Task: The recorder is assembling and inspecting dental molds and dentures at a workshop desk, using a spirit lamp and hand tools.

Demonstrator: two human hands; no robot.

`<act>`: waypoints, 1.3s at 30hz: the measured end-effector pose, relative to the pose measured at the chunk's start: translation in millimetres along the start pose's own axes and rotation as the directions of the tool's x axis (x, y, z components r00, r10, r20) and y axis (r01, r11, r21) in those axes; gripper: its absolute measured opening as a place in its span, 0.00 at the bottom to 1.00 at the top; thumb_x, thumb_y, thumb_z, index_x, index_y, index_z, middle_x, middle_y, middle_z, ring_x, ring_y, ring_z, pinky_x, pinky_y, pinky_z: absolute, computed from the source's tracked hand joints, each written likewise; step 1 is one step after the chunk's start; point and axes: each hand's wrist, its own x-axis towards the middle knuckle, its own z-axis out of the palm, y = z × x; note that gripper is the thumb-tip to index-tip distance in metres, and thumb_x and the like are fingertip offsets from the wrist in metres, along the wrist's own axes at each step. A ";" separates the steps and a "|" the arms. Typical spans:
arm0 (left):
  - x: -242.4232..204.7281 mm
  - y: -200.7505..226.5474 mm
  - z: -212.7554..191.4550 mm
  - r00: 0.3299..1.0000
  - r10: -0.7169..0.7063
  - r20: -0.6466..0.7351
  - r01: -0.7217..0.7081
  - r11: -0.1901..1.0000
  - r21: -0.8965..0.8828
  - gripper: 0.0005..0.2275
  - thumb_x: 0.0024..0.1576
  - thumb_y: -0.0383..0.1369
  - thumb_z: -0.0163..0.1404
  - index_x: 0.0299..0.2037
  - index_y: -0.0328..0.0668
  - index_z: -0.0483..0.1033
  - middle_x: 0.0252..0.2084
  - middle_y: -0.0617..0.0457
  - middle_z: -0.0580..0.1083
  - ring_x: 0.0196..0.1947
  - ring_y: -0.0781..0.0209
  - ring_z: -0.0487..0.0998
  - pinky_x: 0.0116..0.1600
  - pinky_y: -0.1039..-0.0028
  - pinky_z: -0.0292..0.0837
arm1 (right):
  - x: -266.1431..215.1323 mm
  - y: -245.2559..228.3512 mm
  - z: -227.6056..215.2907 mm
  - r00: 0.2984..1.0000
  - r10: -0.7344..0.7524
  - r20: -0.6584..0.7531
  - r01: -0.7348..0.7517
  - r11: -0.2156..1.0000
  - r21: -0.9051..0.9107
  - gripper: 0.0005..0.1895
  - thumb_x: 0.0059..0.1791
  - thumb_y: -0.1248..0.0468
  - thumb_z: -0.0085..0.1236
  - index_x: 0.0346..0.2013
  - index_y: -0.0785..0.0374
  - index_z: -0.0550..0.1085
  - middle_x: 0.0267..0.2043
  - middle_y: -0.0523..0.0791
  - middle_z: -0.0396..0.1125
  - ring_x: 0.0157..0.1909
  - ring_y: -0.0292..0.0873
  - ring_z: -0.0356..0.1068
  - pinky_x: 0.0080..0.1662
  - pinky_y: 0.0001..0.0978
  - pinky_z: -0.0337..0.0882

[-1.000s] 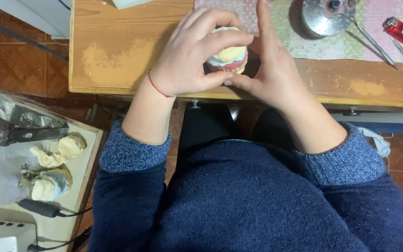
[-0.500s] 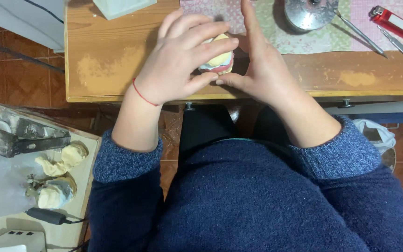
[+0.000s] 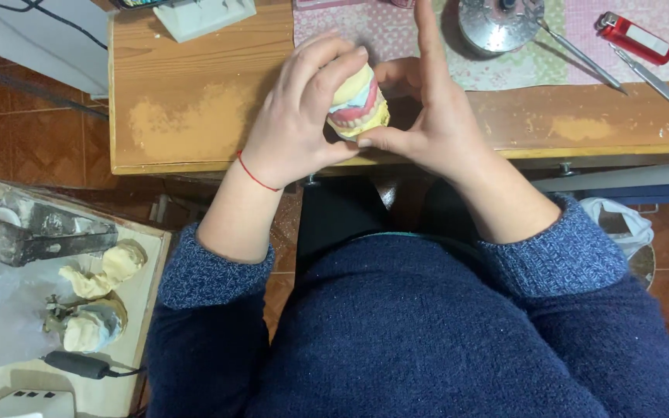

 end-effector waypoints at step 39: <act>11.8 45.4 -26.2 0.952 0.081 -0.295 -0.100 0.994 -0.047 0.42 0.55 0.42 0.76 0.70 0.53 0.55 0.70 0.52 0.64 0.64 0.52 0.71 0.69 0.67 0.72 | -14.7 -67.6 11.1 0.961 0.210 -0.179 -0.082 0.836 0.543 0.51 0.49 0.67 0.72 0.76 0.60 0.45 0.56 0.51 0.66 0.57 0.40 0.68 0.63 0.34 0.72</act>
